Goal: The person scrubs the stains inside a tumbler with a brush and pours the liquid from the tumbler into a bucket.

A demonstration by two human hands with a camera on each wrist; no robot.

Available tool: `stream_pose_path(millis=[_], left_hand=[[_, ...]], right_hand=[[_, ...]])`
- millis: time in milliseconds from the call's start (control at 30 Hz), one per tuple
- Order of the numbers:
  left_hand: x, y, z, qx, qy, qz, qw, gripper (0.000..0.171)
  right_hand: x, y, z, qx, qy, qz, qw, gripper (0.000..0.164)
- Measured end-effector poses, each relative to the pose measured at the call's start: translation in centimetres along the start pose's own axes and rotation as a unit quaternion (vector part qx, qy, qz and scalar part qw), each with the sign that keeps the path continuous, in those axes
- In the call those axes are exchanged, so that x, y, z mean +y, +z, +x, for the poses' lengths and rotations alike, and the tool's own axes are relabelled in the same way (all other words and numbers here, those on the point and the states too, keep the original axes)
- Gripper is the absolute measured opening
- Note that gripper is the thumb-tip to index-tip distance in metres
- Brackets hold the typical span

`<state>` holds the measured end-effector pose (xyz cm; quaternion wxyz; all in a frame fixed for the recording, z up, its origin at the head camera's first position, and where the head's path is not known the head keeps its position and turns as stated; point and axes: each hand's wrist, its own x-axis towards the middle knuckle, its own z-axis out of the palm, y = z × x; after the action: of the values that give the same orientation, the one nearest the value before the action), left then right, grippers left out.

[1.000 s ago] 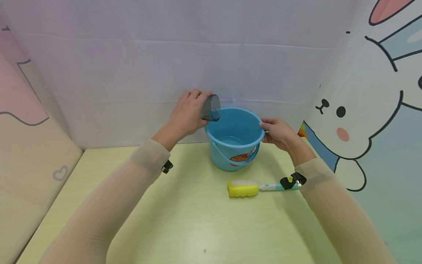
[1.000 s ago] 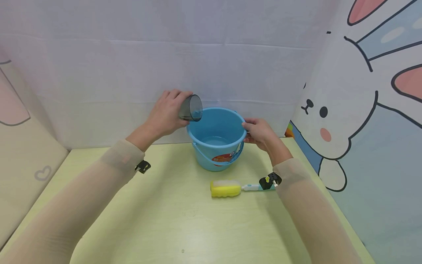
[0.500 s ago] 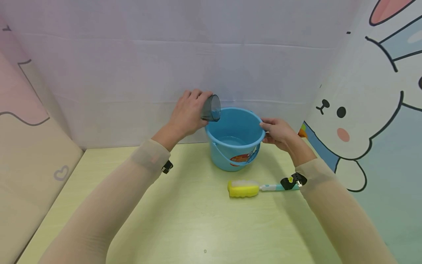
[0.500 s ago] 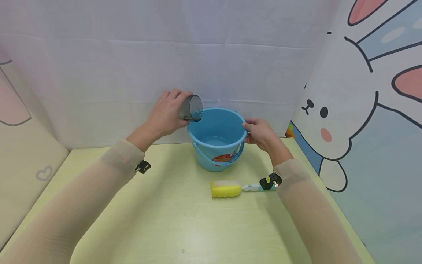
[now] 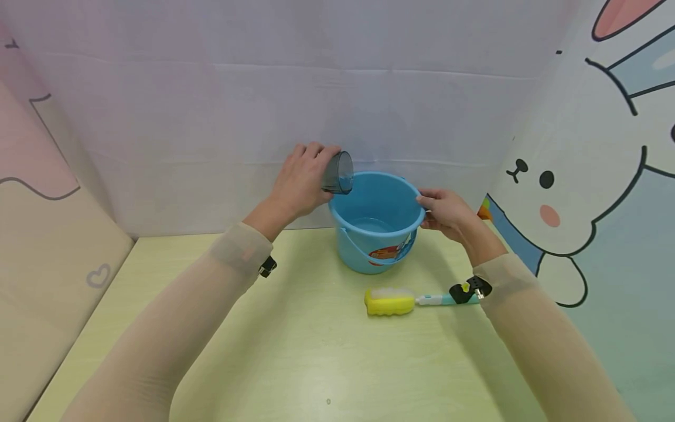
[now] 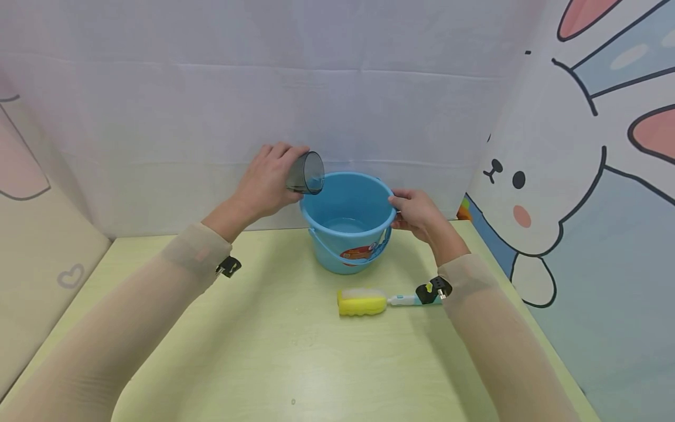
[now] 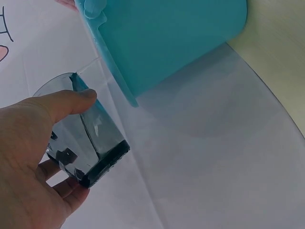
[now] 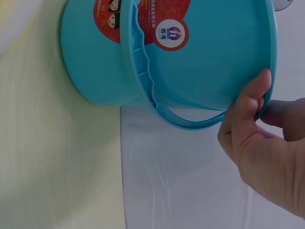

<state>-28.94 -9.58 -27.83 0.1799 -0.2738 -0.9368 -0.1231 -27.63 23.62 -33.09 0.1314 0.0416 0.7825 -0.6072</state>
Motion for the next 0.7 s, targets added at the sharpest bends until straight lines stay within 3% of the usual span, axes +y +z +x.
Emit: stream_pose_path(millis=[700], left_hand=[[0.08,0.03,-0.02,0.005,0.009,0.0,1.0,0.089]], right_hand=[[0.04,0.05,-0.05,0.004,0.006,0.004,1.0,0.057]])
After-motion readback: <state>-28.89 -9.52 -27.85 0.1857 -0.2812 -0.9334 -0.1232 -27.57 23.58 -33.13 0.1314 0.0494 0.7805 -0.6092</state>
